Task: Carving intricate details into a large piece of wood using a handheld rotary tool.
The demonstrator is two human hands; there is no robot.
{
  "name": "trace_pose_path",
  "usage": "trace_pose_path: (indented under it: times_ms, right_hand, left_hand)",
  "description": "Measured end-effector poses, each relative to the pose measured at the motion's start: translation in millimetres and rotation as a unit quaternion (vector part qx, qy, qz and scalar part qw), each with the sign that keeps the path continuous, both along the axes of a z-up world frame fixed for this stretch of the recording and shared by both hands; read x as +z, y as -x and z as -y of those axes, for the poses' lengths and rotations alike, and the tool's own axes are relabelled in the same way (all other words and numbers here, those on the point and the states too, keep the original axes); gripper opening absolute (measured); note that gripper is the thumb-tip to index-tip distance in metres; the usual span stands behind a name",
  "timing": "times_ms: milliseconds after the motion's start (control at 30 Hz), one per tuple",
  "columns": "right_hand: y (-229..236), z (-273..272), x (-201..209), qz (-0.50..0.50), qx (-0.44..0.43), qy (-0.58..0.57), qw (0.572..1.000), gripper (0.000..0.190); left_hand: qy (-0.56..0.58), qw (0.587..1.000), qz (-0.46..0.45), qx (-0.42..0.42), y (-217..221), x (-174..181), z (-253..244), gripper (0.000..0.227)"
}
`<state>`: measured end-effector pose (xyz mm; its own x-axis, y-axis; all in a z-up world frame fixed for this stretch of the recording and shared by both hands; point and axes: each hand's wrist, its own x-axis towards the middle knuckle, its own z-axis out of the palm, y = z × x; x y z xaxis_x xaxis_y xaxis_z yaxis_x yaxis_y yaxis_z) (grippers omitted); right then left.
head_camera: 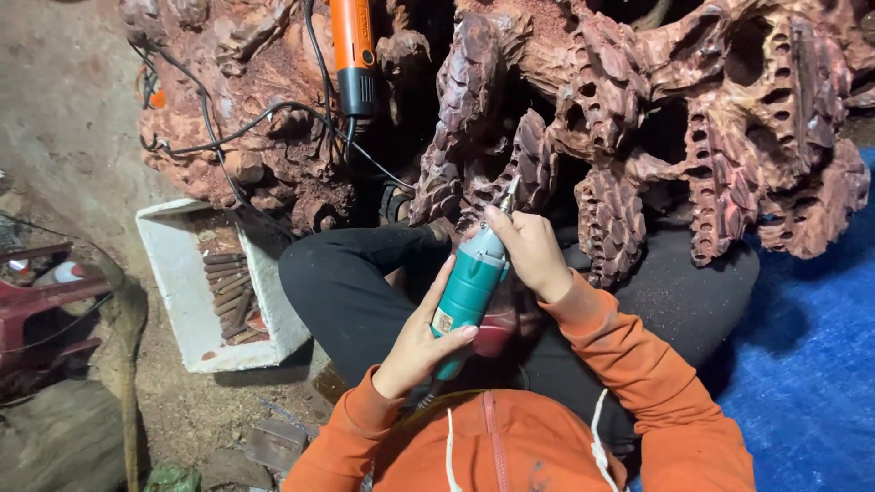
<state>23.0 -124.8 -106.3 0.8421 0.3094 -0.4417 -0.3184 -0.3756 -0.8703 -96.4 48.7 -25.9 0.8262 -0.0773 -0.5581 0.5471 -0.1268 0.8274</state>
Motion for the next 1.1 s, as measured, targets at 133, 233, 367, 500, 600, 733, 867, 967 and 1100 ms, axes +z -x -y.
trace_pose_path:
  times_ms: [133, 233, 367, 500, 600, 733, 867, 967, 1100]
  right_hand:
    - [-5, -7, 34, -0.006, -0.005, 0.003, 1.000, 0.067]
    - [-9, -16, 54, -0.013, -0.010, 0.001, 1.000, 0.067]
    - [-3, -10, 31, -0.018, -0.020, 0.003, 1.000, 0.067]
    - [-4, -13, 28, -0.018, -0.022, -0.016, 0.999, 0.065]
    - [-9, -21, 52, -0.018, -0.026, -0.032, 0.999, 0.064]
    - [-7, -14, 28, -0.019, -0.033, -0.029, 0.999, 0.064]
    - [1, -5, 1, -0.016, -0.030, -0.024, 0.999, 0.063]
    - [-1, -12, 37, -0.003, -0.025, -0.031, 0.999, 0.061]
    - [3, -11, 40, 0.001, -0.037, -0.047, 0.998, 0.061]
  left_hand:
    - [0.005, 1.000, -0.021, -0.006, -4, 2, -2, 0.099]
    - [0.015, 1.000, -0.023, -0.002, -4, 0, -2, 0.098]
    - [0.024, 0.999, -0.033, 0.000, -2, -4, -6, 0.097]
    - [0.001, 0.999, -0.038, -0.019, -9, 5, -12, 0.098]
    - [-0.017, 0.999, -0.037, -0.035, -17, 16, -13, 0.097]
    - [0.001, 0.999, -0.044, -0.025, -12, 4, -13, 0.097]
    - [0.009, 1.000, -0.022, -0.013, -5, -5, -5, 0.100]
    - [-0.006, 1.000, -0.007, -0.012, 6, -15, -4, 0.101]
    - [-0.011, 1.000, 0.008, -0.026, 9, -18, -5, 0.101]
